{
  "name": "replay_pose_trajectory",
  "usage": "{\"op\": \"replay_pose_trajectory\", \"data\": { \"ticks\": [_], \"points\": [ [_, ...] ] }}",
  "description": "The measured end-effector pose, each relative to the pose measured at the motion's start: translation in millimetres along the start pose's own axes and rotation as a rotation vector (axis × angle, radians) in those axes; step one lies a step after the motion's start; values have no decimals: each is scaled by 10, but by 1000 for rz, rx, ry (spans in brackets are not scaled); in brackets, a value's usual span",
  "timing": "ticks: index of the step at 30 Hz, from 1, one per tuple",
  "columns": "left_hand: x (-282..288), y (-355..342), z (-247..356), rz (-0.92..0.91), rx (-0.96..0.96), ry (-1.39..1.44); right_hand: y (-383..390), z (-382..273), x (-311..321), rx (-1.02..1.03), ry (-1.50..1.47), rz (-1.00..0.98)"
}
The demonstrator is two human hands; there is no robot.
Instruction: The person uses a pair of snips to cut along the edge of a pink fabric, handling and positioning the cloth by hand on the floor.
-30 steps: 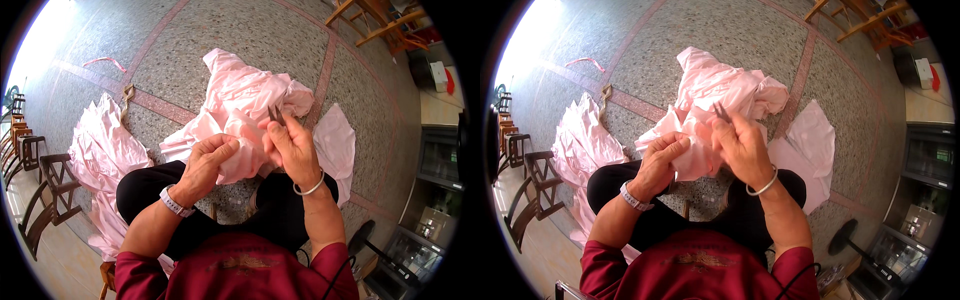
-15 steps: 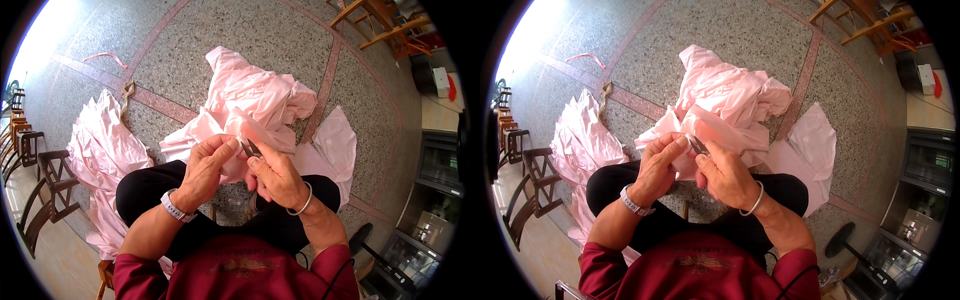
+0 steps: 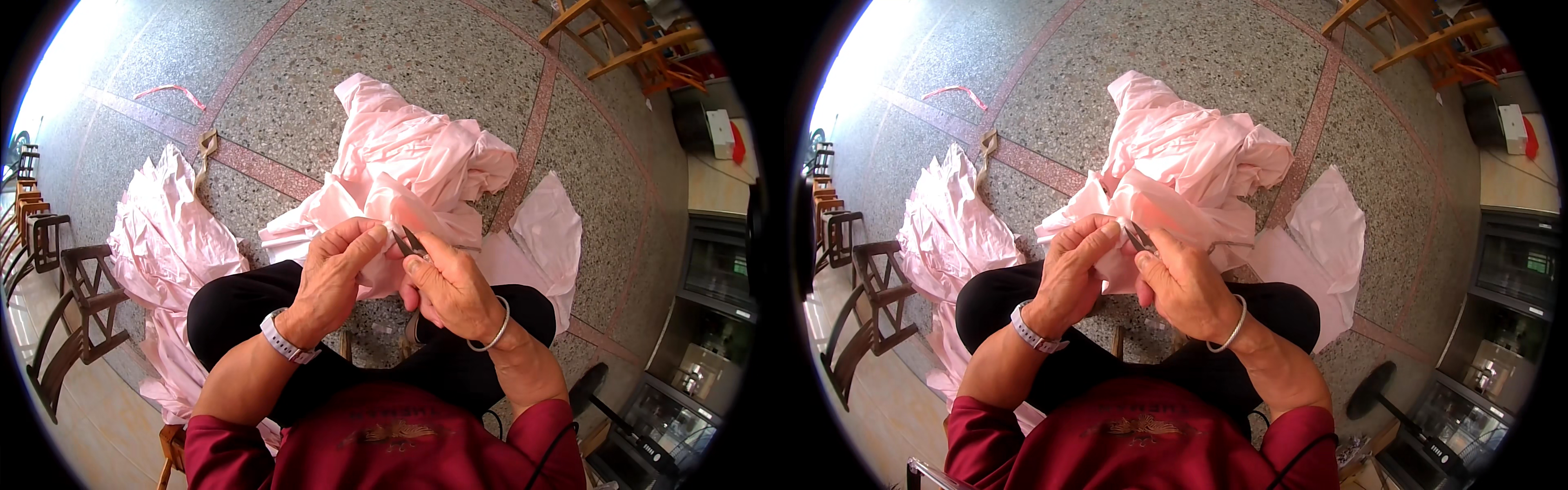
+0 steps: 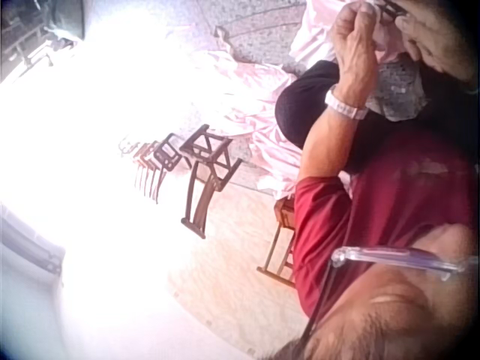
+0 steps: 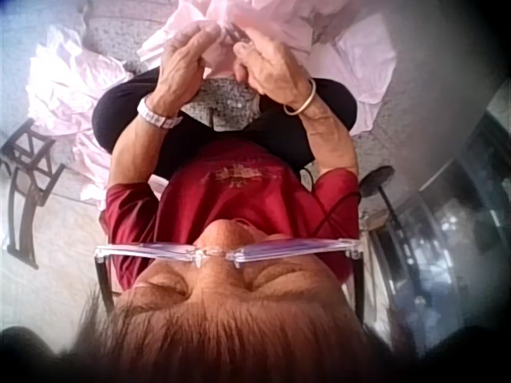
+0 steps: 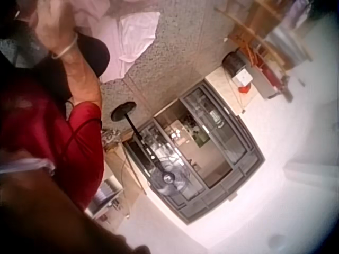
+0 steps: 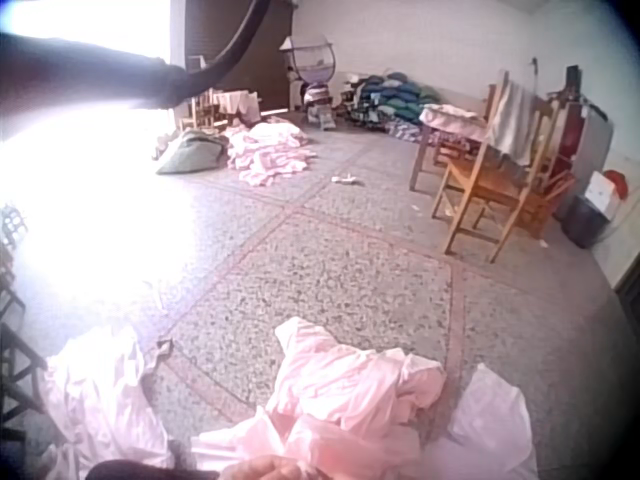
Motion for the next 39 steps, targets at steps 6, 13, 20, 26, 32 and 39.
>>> {"op": "replay_pose_trajectory", "data": {
  "ticks": [6,13,20,26,32,39],
  "points": [
    [-14,3,8,-25,9,26,-2,-3,-2,58,69,63],
    [-39,13,16,-30,3,93,-12,-22,-33,164,139,146],
    [-63,16,55,-58,4,152,-28,9,-42,211,186,183],
    [-59,13,60,-14,-11,147,-51,38,-41,290,249,228],
    [-51,9,43,-14,-16,153,-57,30,-50,378,318,291],
    [0,12,-3,-2,-20,29,-81,26,-44,179,165,215]
  ]
}}
Point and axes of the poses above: each hand's wrist, its own y-axis away from the middle knuckle, its own x-axis out of the back of the hand, z = x × y, the point moved 6 cm from there along -y, towards the middle knuckle, and after that the axes turned 12 degrees about -x, right-handed, at the moved point
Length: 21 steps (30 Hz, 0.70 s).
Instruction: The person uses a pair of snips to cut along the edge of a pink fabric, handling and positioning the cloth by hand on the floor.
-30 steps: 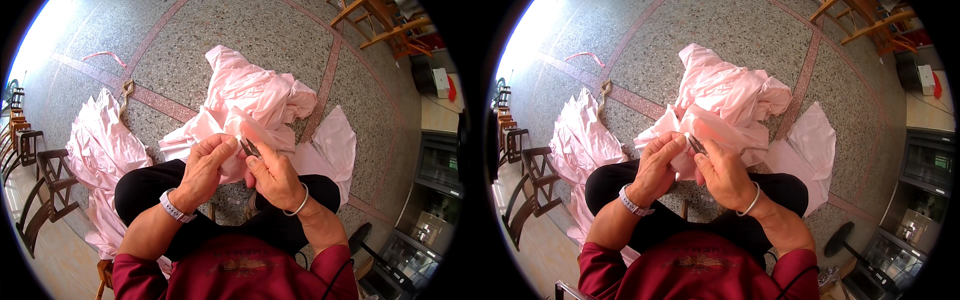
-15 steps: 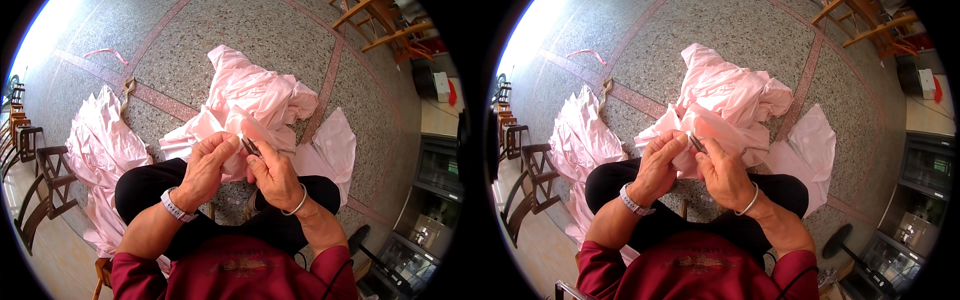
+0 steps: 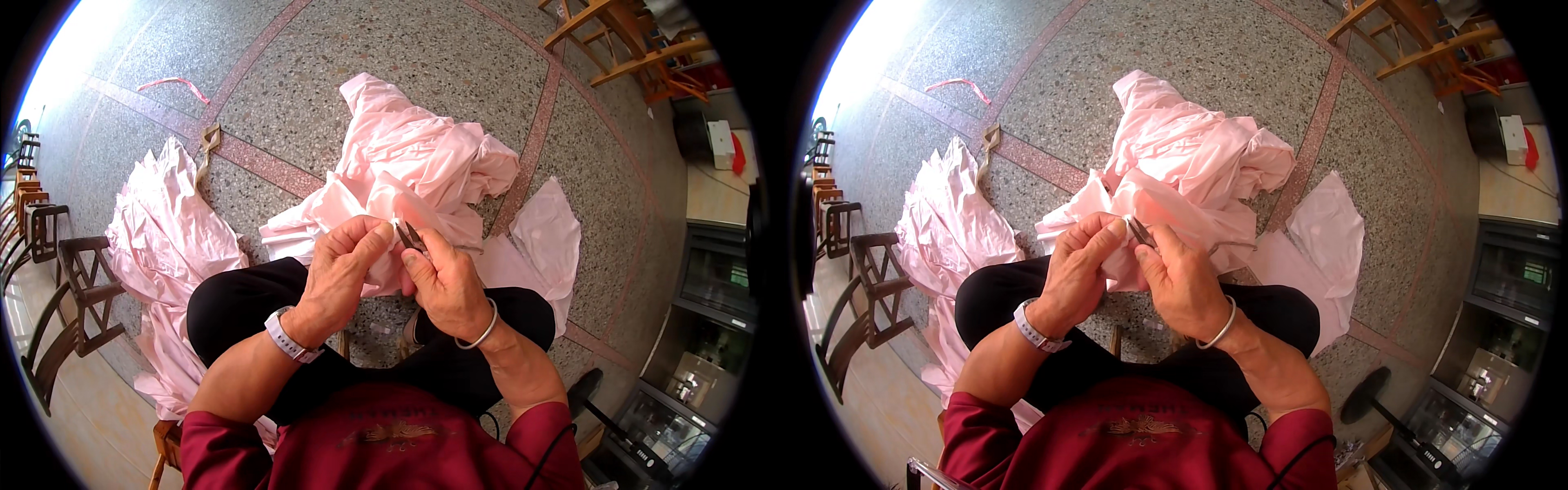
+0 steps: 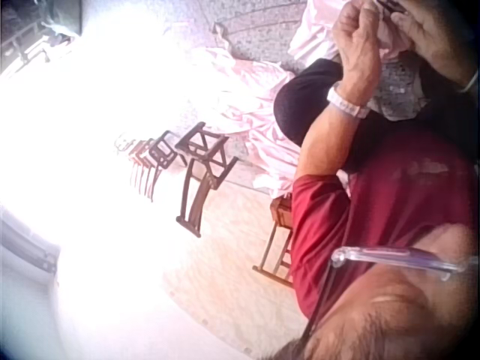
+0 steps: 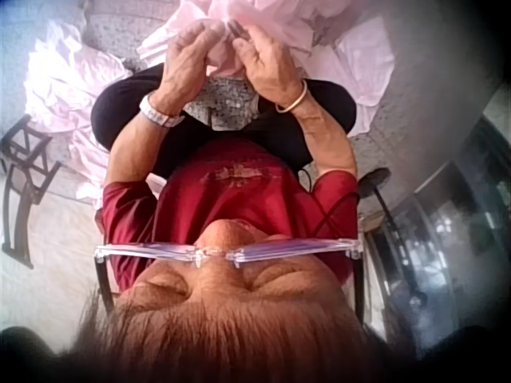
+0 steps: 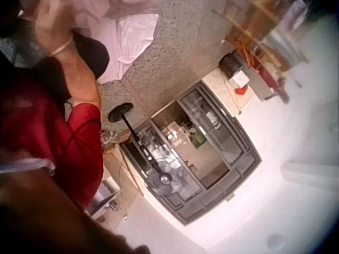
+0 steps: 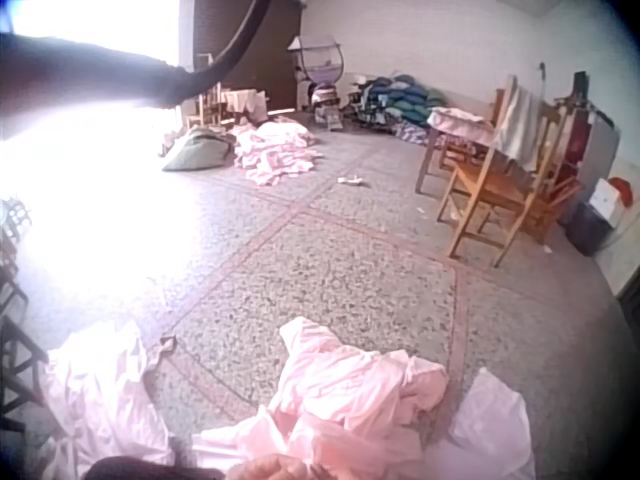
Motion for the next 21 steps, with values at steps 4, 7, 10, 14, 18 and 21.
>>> {"op": "replay_pose_trajectory", "data": {
  "ticks": [4,7,10,14,18,21],
  "points": [
    [-11,7,49,-26,-49,-143,-33,54,4,-76,-217,-92],
    [-57,17,85,-40,-72,-180,-31,82,10,-217,-436,-212],
    [-91,17,102,-66,-118,-181,-44,148,-1,-279,-544,-225],
    [-34,19,96,-57,-130,-315,-72,187,-8,-198,-547,-227],
    [-51,49,138,29,-63,-255,5,54,111,-244,-742,-236],
    [-20,27,117,32,-63,-186,61,16,-53,-278,-517,-245]
  ]
}}
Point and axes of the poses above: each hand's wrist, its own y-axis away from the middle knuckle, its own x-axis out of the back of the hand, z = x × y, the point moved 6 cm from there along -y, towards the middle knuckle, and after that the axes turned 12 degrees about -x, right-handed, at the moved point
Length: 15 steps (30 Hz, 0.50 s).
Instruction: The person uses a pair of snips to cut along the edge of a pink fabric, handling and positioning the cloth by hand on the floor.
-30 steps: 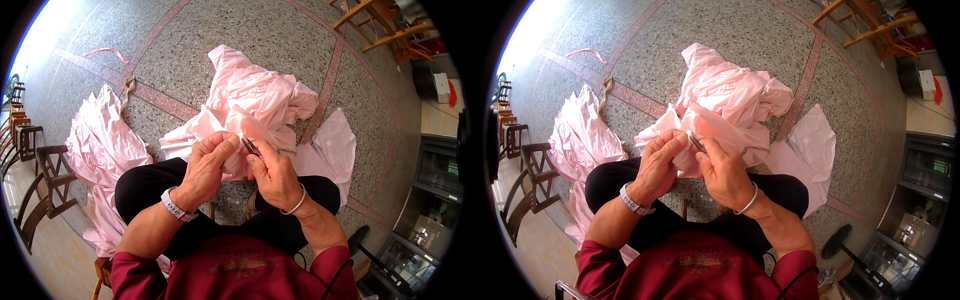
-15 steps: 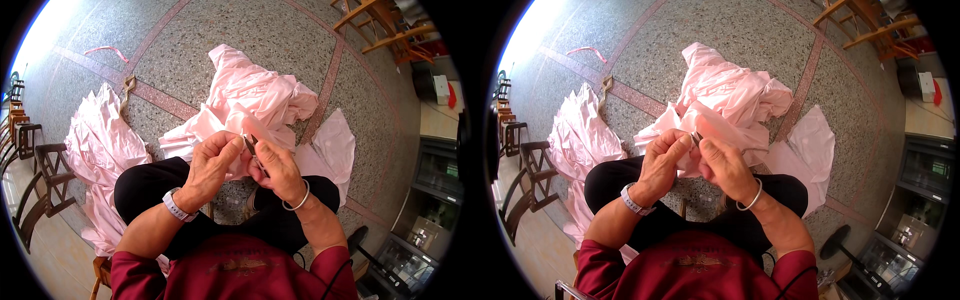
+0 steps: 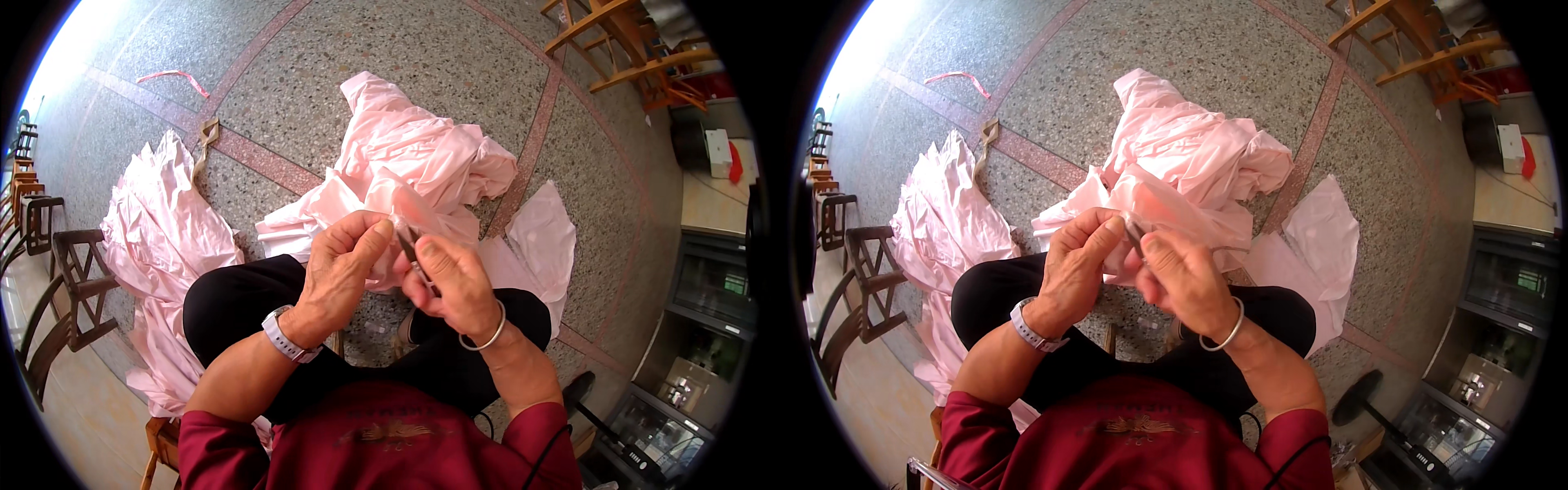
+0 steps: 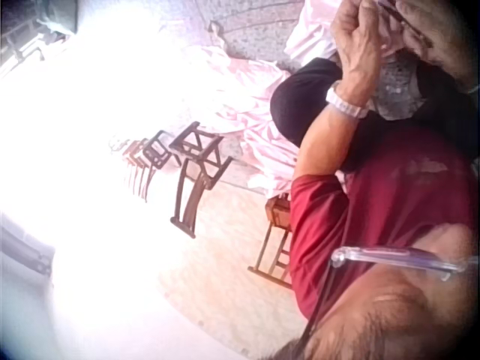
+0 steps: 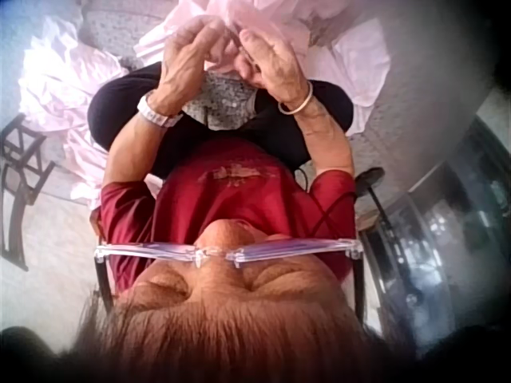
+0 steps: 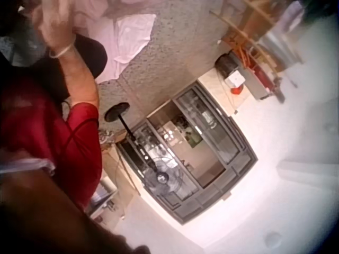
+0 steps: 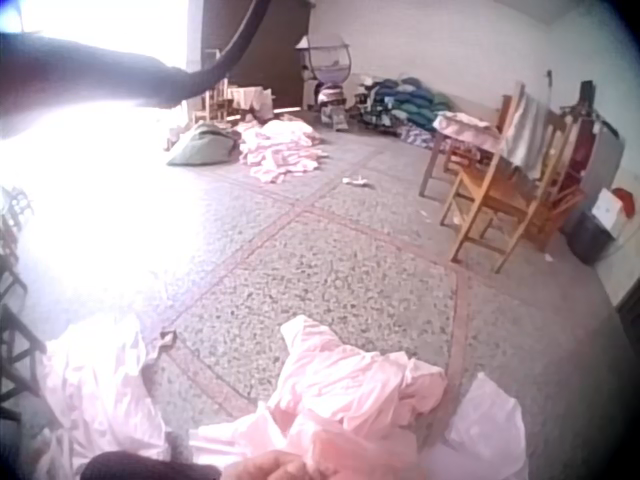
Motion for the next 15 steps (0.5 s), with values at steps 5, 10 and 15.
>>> {"op": "replay_pose_trajectory", "data": {
  "ticks": [5,10,15],
  "points": [
    [-27,-1,-2,-42,-6,51,-21,-16,46,106,168,40],
    [-28,-2,-8,-38,2,54,-24,-21,59,105,201,65],
    [-36,-4,-19,-46,-1,60,-22,-34,73,74,203,66]
  ]
}}
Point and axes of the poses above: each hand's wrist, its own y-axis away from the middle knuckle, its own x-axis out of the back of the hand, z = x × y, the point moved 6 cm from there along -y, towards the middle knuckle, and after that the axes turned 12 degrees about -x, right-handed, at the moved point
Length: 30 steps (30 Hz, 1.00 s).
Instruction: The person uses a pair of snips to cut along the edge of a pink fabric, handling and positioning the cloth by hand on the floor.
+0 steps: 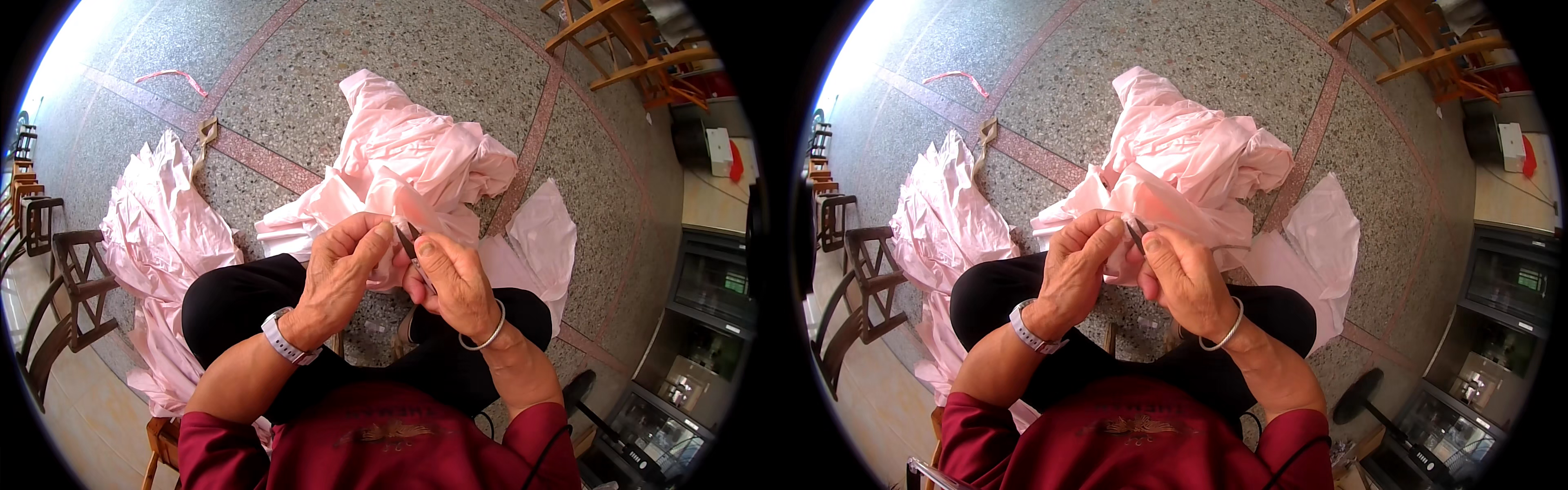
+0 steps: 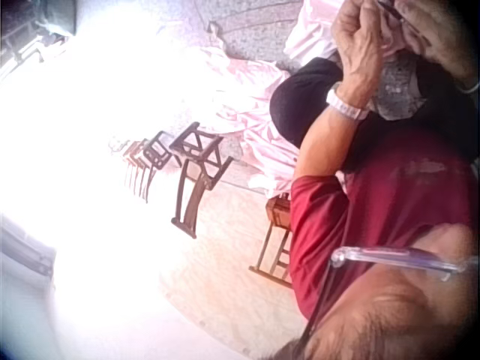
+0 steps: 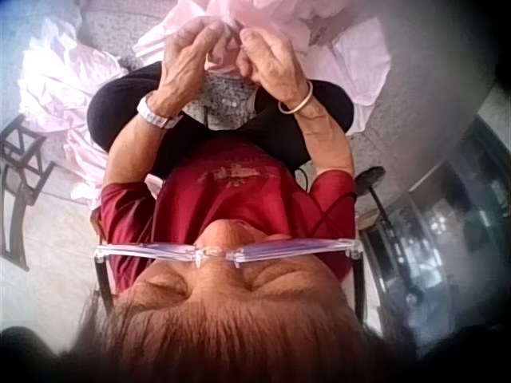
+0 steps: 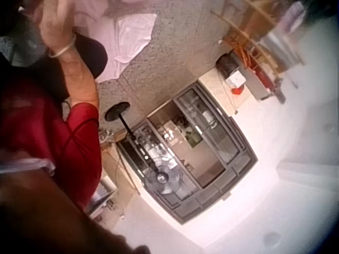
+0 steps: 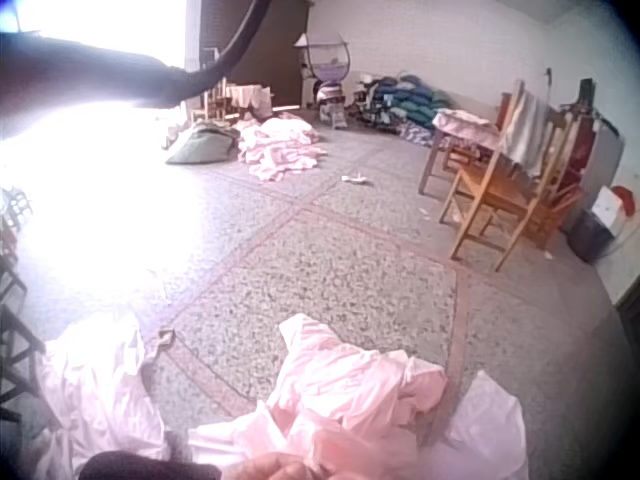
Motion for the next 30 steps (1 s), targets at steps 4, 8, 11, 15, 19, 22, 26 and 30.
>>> {"op": "replay_pose_trajectory", "data": {
  "ticks": [4,8,11,15,19,22,26,30],
  "points": [
    [-1,6,4,12,2,-6,2,8,3,-24,-18,0],
    [-8,13,10,-6,32,-23,-10,33,16,24,-5,16],
    [6,20,4,-2,14,-14,-10,6,8,-15,16,22],
    [9,23,-11,-17,1,-33,-46,57,23,20,-25,-6],
    [-8,24,19,-33,-10,-91,-71,81,-3,8,-171,-60],
    [-29,30,63,-50,-50,-140,-91,122,-23,-54,-237,-40],
    [-21,54,43,-67,-72,-179,-131,155,-25,-24,-196,-57],
    [-42,42,82,-48,-63,-144,-130,140,-3,-105,-385,-178]
  ]
}}
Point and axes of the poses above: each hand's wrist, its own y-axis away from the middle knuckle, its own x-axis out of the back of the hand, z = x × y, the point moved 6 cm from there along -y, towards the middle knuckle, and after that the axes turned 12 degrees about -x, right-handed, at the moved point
